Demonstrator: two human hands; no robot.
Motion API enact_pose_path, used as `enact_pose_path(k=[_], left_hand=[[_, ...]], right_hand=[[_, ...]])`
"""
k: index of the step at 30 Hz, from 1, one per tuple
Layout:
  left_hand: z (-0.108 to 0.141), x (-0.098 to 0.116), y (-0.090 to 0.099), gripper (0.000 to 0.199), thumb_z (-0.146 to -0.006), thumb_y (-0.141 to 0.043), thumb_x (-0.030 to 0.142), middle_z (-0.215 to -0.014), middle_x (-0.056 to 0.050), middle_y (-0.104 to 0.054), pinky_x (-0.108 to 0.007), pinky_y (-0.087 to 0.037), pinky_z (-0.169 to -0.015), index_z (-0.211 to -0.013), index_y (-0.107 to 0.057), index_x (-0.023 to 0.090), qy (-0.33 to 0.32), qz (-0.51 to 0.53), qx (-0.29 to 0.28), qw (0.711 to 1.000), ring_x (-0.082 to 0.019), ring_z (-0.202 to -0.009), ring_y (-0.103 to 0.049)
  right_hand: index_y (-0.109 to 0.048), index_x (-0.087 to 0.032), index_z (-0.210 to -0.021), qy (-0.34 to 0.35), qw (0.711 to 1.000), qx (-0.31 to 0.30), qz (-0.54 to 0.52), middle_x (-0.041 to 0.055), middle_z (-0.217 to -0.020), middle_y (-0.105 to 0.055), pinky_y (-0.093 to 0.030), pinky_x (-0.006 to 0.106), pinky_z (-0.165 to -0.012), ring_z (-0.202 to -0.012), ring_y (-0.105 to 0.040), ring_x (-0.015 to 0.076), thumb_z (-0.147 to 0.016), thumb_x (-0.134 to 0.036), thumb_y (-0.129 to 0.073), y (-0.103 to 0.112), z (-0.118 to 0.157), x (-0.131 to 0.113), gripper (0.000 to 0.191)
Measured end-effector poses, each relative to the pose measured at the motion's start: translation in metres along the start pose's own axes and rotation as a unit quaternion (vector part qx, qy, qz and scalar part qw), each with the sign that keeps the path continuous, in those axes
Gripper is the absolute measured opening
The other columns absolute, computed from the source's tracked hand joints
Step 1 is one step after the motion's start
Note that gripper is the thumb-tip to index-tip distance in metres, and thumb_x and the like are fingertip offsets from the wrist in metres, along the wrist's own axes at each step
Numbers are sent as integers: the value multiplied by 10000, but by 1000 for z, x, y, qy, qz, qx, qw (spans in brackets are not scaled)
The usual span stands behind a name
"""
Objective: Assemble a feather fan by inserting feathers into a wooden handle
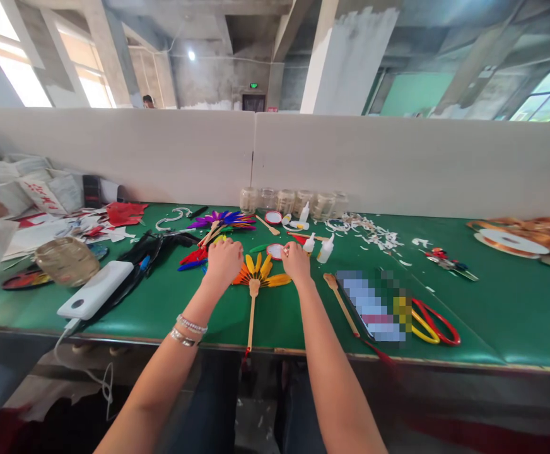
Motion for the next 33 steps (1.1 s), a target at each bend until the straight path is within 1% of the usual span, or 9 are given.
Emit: enact_pose_path(k=[2,4,9,12,15,20,23,28,33], left_hand=[[-8,8,-12,280,-801,-386,192,-974,-83,-611,-389,-390,-805,-929,-635,200,-16,-1,-26,1000,-247,-964,-532],[-10,5,-23,275,-795,-394,206,-986,-100,-607,-397,-395,-800,-932,-632,183,-20,-13,-49,998,-261,-967,-533],[1,-26,-38,367,-758,-472,317,-1087,-128,-569,-407,-404,-826,-1084,-552,170,-3,-20,-86,996,-285,-1041,-500],[9,-42,-45,428,-719,-495,268,-1128,-117,-547,-386,-416,-825,-1139,-510,187,6,-13,-121,993,-276,-1050,-501],[13,-53,-48,423,-701,-490,214,-1125,-99,-550,-364,-420,-830,-1124,-520,210,3,6,-129,992,-254,-1031,-520],[11,-82,-46,391,-648,-463,66,-1103,-78,-581,-410,-398,-848,-964,-611,242,31,11,-114,993,-263,-1028,-521],[8,-94,-39,354,-665,-443,61,-1059,-68,-613,-451,-370,-865,-888,-644,249,45,21,-98,994,-268,-1014,-524],[-8,-88,-23,271,-733,-422,148,-1082,-63,-613,-477,-280,-941,-821,-662,239,69,33,-35,996,-288,-1145,-416],[-23,-66,-28,285,-757,-402,156,-1123,-70,-580,-416,-307,-936,-944,-607,223,60,46,36,996,-250,-1128,-428]], right_hand=[[-495,-158,-929,4,1000,-9,16,126,-1010,-550,-372,311,-746,-969,-510,247,-856,-263,-417,-3,0,-2,150],[-489,-162,-926,4,999,-17,28,123,-1014,-543,-372,304,-734,-967,-512,246,-860,-277,-415,-4,0,-3,152],[-459,-158,-943,-6,999,-15,34,126,-1018,-539,-371,287,-715,-957,-523,228,-874,-301,-385,0,-9,-4,175],[-452,-149,-935,-13,999,-19,29,133,-995,-554,-373,285,-693,-940,-534,231,-867,-308,-401,2,-14,-6,180],[-446,-157,-929,-12,999,-31,22,111,-941,-578,-372,271,-654,-893,-553,217,-865,-332,-401,3,-17,-10,191],[-441,-180,-933,0,999,-42,24,92,-975,-583,-364,259,-653,-927,-544,204,-876,-347,-373,5,-18,-11,190],[-456,-185,-899,-5,997,-64,34,92,-968,-592,-360,257,-632,-905,-553,207,-865,-320,-400,2,-18,-4,150],[-462,-190,-918,5,993,-106,52,86,-985,-594,-355,253,-594,-852,-576,203,-857,-341,-421,-14,-14,0,168],[-452,-191,-977,58,986,-137,78,85,-1050,-577,-358,244,-612,-885,-568,197,-846,-385,-452,-24,-12,-10,234]])
Point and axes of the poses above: each hand's wrist, its own z-axis away from the middle knuckle, its own y-axis out of the back of the hand, x = y × z, the point moved 9 cm from there along -z, towards the middle knuckle
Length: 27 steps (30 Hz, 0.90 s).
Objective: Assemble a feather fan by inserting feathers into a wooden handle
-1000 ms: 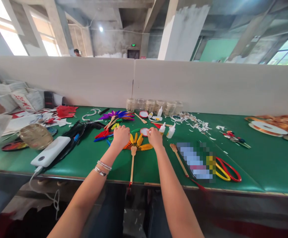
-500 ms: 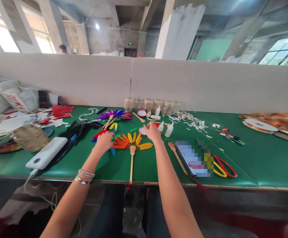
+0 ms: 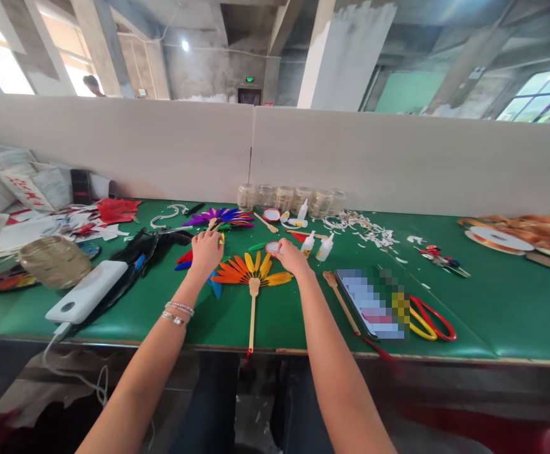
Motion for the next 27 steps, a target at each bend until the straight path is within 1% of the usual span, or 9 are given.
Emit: enact_pose_path(k=[3,6,8,10,13,16,20,23,27], left_hand=[[0,7,-9,291,-752,-407,130,-1138,-48,-565,-390,-317,-937,-953,-581,246,-20,23,43,999,-233,-1149,-409],[1,4,-20,272,-745,-419,132,-1097,-39,-576,-374,-323,-945,-929,-582,251,-28,39,43,998,-221,-1145,-415],[1,0,-23,268,-738,-423,132,-1078,-39,-582,-365,-336,-937,-916,-587,246,-29,48,42,998,-218,-1124,-435],[-1,-7,-23,262,-736,-420,134,-1093,-42,-577,-363,-359,-913,-906,-589,239,-17,56,45,997,-224,-1104,-450],[-4,-18,-23,261,-735,-414,133,-1103,-48,-575,-364,-381,-887,-902,-587,235,10,66,49,997,-231,-1100,-454],[-6,-23,-22,255,-735,-413,133,-1084,-51,-581,-356,-386,-887,-890,-590,231,17,74,53,996,-229,-1105,-452],[-7,-24,-24,250,-731,-411,128,-1066,-52,-587,-348,-392,-888,-870,-595,225,18,78,51,995,-220,-1087,-466],[-8,-25,-25,241,-734,-411,134,-1045,-55,-594,-350,-396,-887,-865,-593,225,21,80,46,996,-217,-1084,-471],[-8,-26,-28,243,-732,-410,132,-1061,-57,-591,-366,-397,-890,-862,-594,224,17,83,38,996,-223,-1095,-469]], right_hand=[[-460,-185,-997,21,999,-28,22,92,-1037,-585,-363,243,-621,-870,-572,192,-848,-387,-452,-1,-4,-4,252],[-486,-169,-1008,24,997,-63,46,124,-1039,-584,-376,260,-641,-880,-577,211,-867,-352,-417,-3,-11,-7,241],[-504,-163,-1023,23,994,-87,61,148,-1062,-575,-387,280,-658,-899,-580,232,-878,-341,-386,-7,-16,-7,258],[-517,-168,-1048,25,991,-107,74,161,-1096,-564,-397,300,-676,-919,-582,246,-886,-338,-359,-12,-20,-8,283],[-524,-197,-1089,40,988,-124,86,146,-1165,-546,-405,312,-708,-962,-573,241,-903,-338,-303,-19,-22,-10,321],[-521,-213,-1119,56,985,-130,100,130,-1214,-528,-408,329,-738,-1000,-559,243,-905,-341,-293,-23,-22,-11,337],[-539,-214,-1113,73,980,-131,129,133,-1215,-535,-411,354,-741,-978,-572,261,-887,-339,-351,-23,-24,-12,320],[-549,-224,-1106,90,976,-129,147,120,-1212,-544,-413,347,-736,-969,-578,256,-878,-277,-373,-24,-27,-14,293],[-537,-221,-1128,105,974,-113,167,126,-1208,-548,-415,348,-734,-982,-574,257,-881,-207,-349,-25,-29,-16,311]])
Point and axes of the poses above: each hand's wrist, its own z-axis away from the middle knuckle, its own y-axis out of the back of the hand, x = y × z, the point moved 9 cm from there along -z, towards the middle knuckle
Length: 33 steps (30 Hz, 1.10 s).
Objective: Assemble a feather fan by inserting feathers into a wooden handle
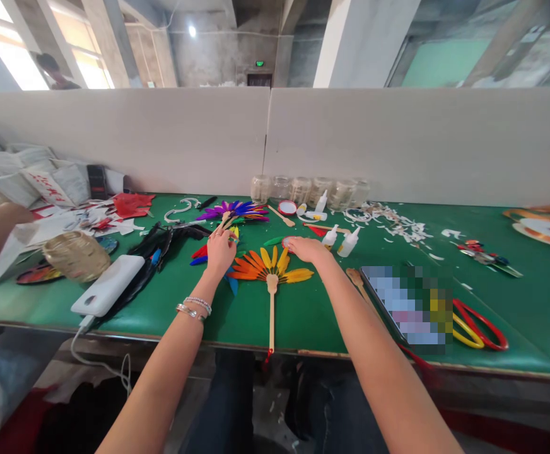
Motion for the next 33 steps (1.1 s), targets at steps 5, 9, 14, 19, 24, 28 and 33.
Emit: enact_pose_path(k=[5,9,14,19,24,28,33], left_hand=[[-1,-2,-2,253,-724,-409,120,-1070,-61,-589,-375,-404,-879,-862,-596,220,-1,7,-3,1000,-227,-1107,-465],[-1,-2,-2,251,-730,-401,124,-1042,-63,-598,-367,-413,-865,-857,-595,218,-3,9,-3,1000,-223,-1118,-460],[0,-2,-1,246,-730,-401,128,-1023,-64,-604,-353,-421,-861,-853,-595,217,0,8,-4,1000,-215,-1097,-478],[-1,-2,-2,242,-722,-407,123,-1035,-67,-608,-358,-427,-861,-843,-595,216,-3,14,-6,1000,-217,-1105,-476],[0,0,0,247,-727,-404,116,-992,-74,-614,-339,-410,-889,-853,-596,208,-9,14,2,1000,-209,-1095,-480],[0,2,-1,247,-726,-403,106,-1003,-65,-604,-334,-406,-890,-852,-589,208,-18,15,4,1000,-208,-1082,-483],[1,5,-1,236,-728,-408,105,-994,-59,-602,-308,-407,-881,-851,-583,203,-35,26,5,999,-186,-1000,-514]], right_hand=[[-567,-204,-1071,14,999,25,18,134,-1112,-603,-411,340,-728,-953,-584,255,-862,-155,-377,6,5,-6,286],[-600,-198,-990,29,998,41,27,123,-1064,-625,-402,317,-724,-943,-585,242,-838,-102,-390,14,9,-13,277],[-616,-188,-916,49,997,53,25,105,-1047,-637,-386,280,-697,-922,-593,226,-834,-121,-414,18,10,-17,228],[-610,-172,-890,48,997,65,19,103,-984,-656,-362,263,-662,-882,-597,218,-842,-152,-409,20,9,-13,208],[-606,-130,-877,13,995,94,8,131,-893,-663,-328,267,-635,-806,-599,220,-854,-168,-368,34,12,-5,243],[-610,-150,-834,1,993,117,-8,96,-841,-660,-299,257,-606,-742,-584,193,-862,-213,-361,47,23,-2,259],[-602,-163,-774,12,989,147,-29,83,-802,-642,-282,249,-605,-745,-560,177,-903,-285,-283,59,38,-4,366]])
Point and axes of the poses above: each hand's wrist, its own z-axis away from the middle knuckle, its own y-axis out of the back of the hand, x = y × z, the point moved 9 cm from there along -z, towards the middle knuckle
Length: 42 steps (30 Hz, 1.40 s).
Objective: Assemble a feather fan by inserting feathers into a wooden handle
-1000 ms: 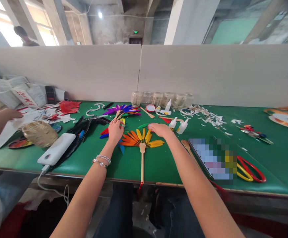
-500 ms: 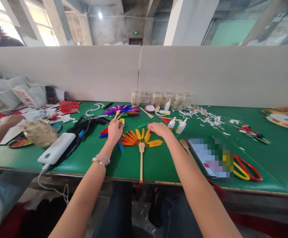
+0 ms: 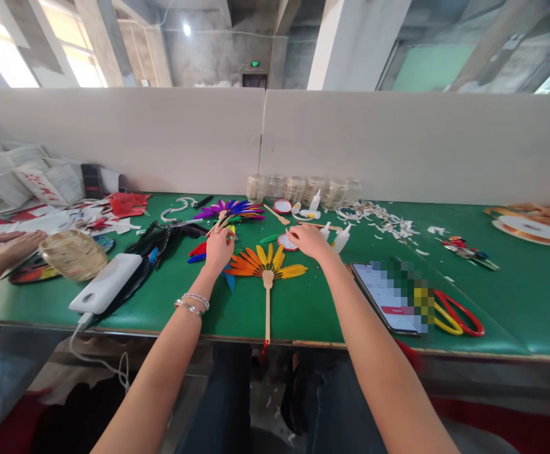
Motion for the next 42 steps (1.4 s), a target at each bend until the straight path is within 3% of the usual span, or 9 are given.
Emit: enact_pose_path(k=[7,14,26,42], left_hand=[[1,2,2,237,-736,-406,112,-972,-62,-601,-310,-405,-874,-847,-595,202,0,11,-7,1000,-168,-916,-532],[1,-2,4,216,-702,-436,79,-935,-64,-609,-331,-404,-863,-787,-589,206,-4,30,24,999,-209,-970,-520],[1,-4,4,205,-699,-449,71,-907,-60,-602,-340,-386,-879,-761,-595,201,-22,56,63,996,-197,-924,-523],[2,-2,4,202,-688,-460,72,-886,-61,-593,-337,-407,-871,-732,-605,204,-25,64,57,996,-196,-895,-525]], right_hand=[[-554,-176,-736,95,990,5,-106,46,-776,-608,-295,223,-613,-702,-521,140,-899,-282,-307,-8,27,-46,315],[-559,-167,-694,161,966,-72,-190,36,-739,-583,-296,227,-595,-666,-493,129,-880,-286,-356,-26,45,-85,299],[-524,-175,-657,179,958,-115,-191,37,-718,-574,-269,235,-564,-647,-483,134,-863,-293,-349,-32,46,-89,296],[-399,-180,-642,180,966,-52,-178,7,-684,-467,-226,230,-531,-576,-401,103,-878,-412,-355,-27,46,-84,334]])
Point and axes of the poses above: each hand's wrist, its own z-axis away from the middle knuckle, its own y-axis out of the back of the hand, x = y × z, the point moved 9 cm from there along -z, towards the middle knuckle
